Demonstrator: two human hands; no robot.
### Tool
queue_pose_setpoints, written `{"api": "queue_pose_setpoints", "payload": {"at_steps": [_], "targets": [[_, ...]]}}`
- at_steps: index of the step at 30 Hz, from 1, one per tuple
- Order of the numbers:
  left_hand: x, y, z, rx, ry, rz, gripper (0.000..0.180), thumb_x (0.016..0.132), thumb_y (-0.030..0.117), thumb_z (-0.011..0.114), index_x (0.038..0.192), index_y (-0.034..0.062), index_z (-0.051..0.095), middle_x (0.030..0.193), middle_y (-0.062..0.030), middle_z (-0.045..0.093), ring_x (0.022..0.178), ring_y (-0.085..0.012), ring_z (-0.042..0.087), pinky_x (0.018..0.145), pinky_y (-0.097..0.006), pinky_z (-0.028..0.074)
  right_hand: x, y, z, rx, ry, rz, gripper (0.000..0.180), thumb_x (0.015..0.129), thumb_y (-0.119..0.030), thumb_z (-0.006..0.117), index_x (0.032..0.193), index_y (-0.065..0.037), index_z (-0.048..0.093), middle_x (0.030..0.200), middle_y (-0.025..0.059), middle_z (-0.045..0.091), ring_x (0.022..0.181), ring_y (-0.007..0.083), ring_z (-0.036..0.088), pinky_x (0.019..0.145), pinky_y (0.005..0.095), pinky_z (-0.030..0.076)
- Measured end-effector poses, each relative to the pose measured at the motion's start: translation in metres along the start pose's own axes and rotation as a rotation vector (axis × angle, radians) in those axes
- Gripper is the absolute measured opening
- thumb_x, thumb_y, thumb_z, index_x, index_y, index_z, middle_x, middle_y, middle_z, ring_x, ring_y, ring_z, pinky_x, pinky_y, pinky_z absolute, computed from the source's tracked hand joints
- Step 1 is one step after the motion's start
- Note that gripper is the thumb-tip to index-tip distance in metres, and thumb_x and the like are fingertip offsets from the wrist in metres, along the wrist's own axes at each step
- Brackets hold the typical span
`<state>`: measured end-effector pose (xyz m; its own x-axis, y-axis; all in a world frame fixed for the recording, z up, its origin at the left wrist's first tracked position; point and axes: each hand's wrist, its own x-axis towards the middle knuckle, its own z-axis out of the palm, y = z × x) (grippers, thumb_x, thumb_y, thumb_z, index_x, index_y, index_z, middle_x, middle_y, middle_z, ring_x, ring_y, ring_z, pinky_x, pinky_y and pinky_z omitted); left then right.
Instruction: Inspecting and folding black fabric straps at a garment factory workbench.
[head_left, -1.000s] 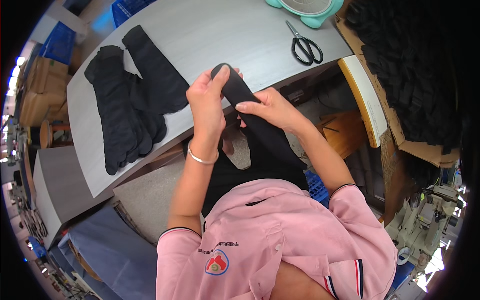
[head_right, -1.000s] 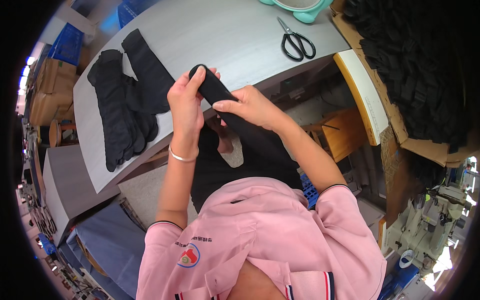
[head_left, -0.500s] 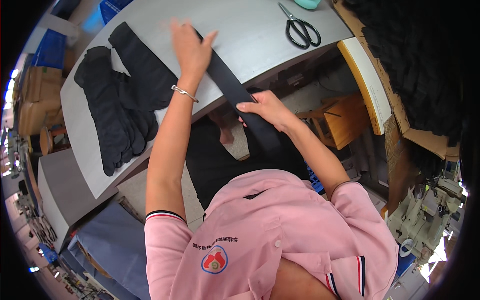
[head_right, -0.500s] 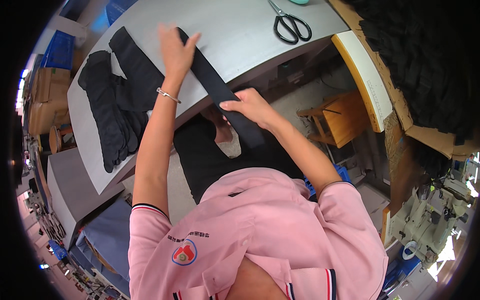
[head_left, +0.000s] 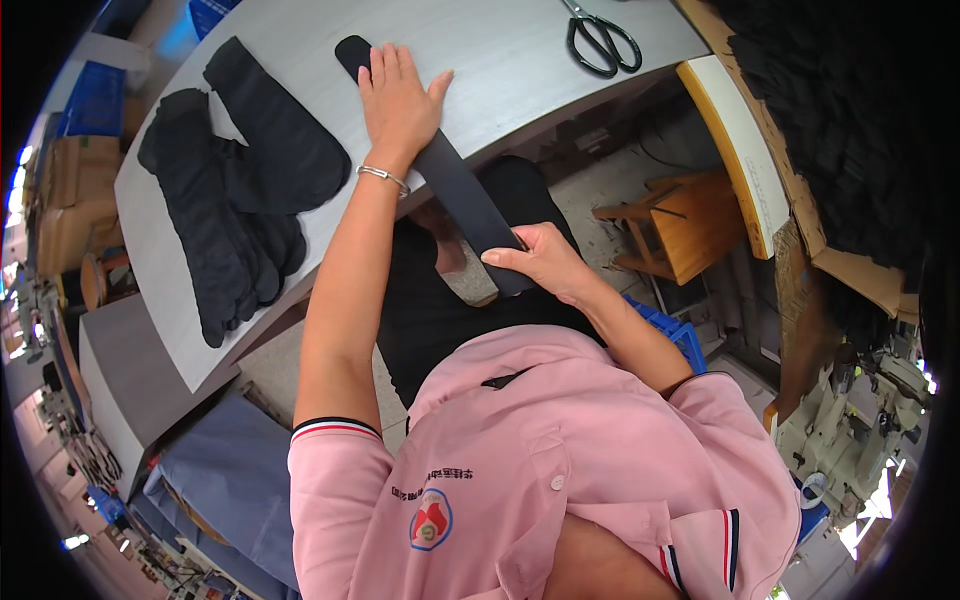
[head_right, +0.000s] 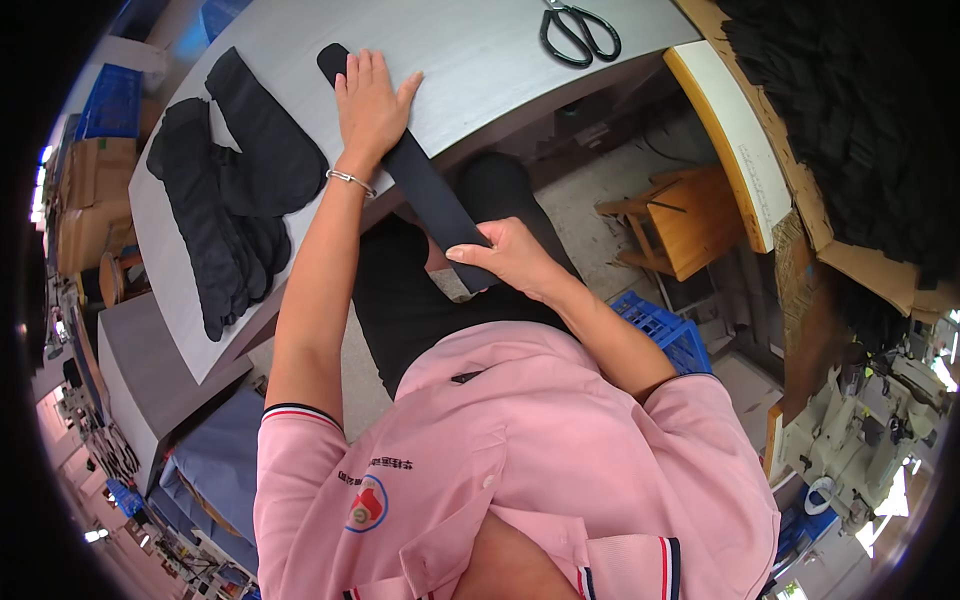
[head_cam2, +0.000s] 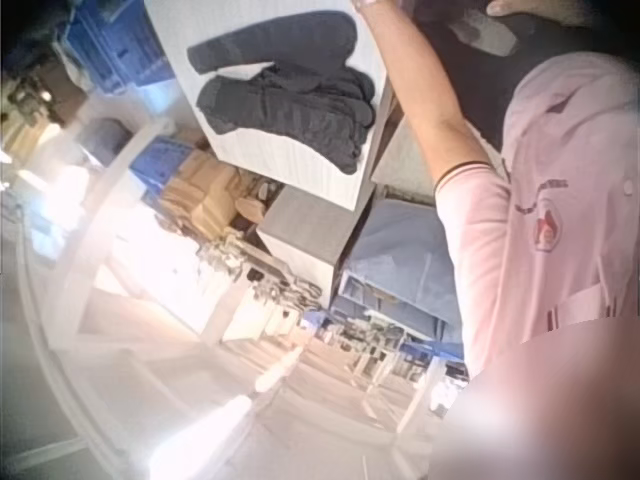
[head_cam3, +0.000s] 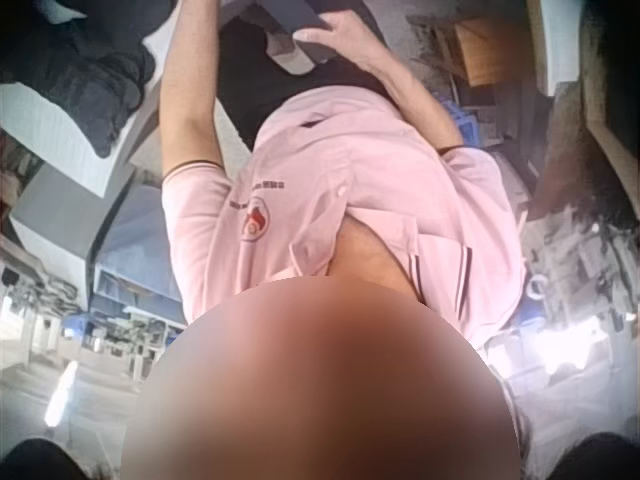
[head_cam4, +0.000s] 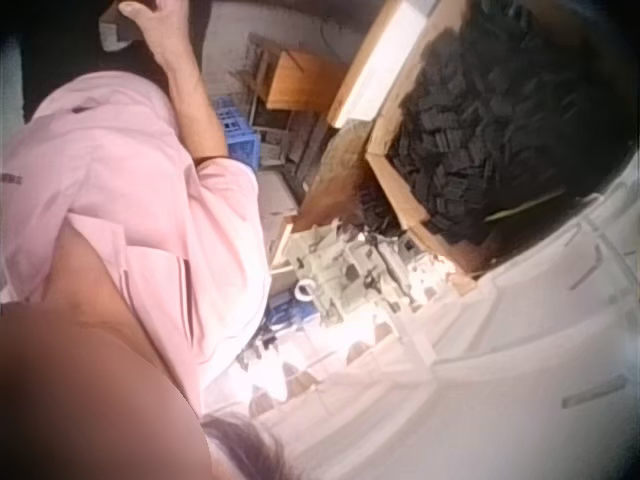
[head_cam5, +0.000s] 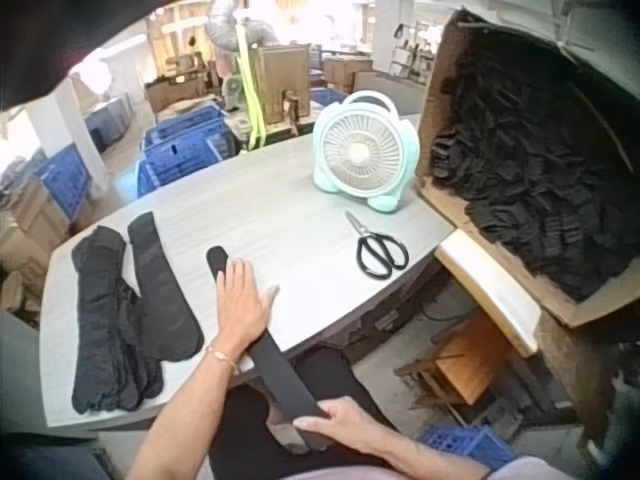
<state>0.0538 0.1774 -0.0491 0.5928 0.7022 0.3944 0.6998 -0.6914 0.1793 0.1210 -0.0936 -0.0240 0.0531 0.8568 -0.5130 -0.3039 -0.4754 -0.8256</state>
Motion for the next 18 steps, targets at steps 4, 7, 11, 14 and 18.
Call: {"api": "queue_pose_setpoints", "payload": {"at_steps": [4,7,11,14,18], "targets": [[0.002,-0.001,-0.005,-0.042,-0.023,-0.002,0.078,0.098,0.055,0.048,0.145,-0.0066,0.039,0.155,-0.0244,0.034,0.148,-0.0365,0.024,0.120,-0.048,0.016,-0.012,-0.001,0.014,0.051,0.006,-0.048,0.022,0.088,-0.020,0.074,0.089,0.001,0.069,0.074,0.0019,0.065,0.062,0.0063,0.057,0.052,0.0243,0.048],[-0.010,-0.005,-0.016,-0.274,0.086,-0.052,0.074,0.098,0.047,0.053,0.145,-0.0078,0.038,0.154,-0.0271,0.033,0.148,-0.0376,0.024,0.120,-0.047,0.017,-0.013,0.003,0.017,0.095,0.010,-0.027,0.020,0.089,-0.020,0.073,0.087,-0.001,0.069,0.075,0.0013,0.065,0.062,0.0062,0.058,0.051,0.0231,0.048],[-0.066,0.046,-0.062,-0.746,0.172,-0.275,0.068,0.097,0.030,0.062,0.144,-0.0099,0.033,0.153,-0.0304,0.031,0.145,-0.0407,0.028,0.119,-0.043,0.024,-0.019,0.005,0.004,0.101,0.044,-0.023,0.017,0.089,-0.021,0.073,0.088,-0.004,0.069,0.077,-0.0009,0.066,0.062,0.0042,0.057,0.048,0.0207,0.046],[-0.124,0.078,-0.088,-1.286,0.181,-0.623,0.069,0.097,0.022,0.064,0.148,-0.0062,0.028,0.149,-0.0270,0.038,0.141,-0.0322,0.039,0.114,-0.040,0.033,-0.023,-0.010,0.003,0.092,0.040,-0.064,0.017,0.089,-0.021,0.074,0.085,-0.005,0.068,0.074,-0.0021,0.064,0.059,0.0028,0.054,0.046,0.0198,0.043],[-0.137,0.079,-0.114,-1.735,-0.187,-0.948,0.048,0.100,0.025,0.059,0.135,-0.0053,0.046,0.132,-0.0208,0.058,0.124,-0.0286,0.057,0.101,-0.037,0.049,-0.024,-0.025,-0.004,-0.172,-0.015,-0.072,0.024,0.090,-0.026,0.073,0.086,-0.002,0.070,0.071,-0.0006,0.062,0.055,0.0039,0.051,0.045,0.0202,0.040]]}}
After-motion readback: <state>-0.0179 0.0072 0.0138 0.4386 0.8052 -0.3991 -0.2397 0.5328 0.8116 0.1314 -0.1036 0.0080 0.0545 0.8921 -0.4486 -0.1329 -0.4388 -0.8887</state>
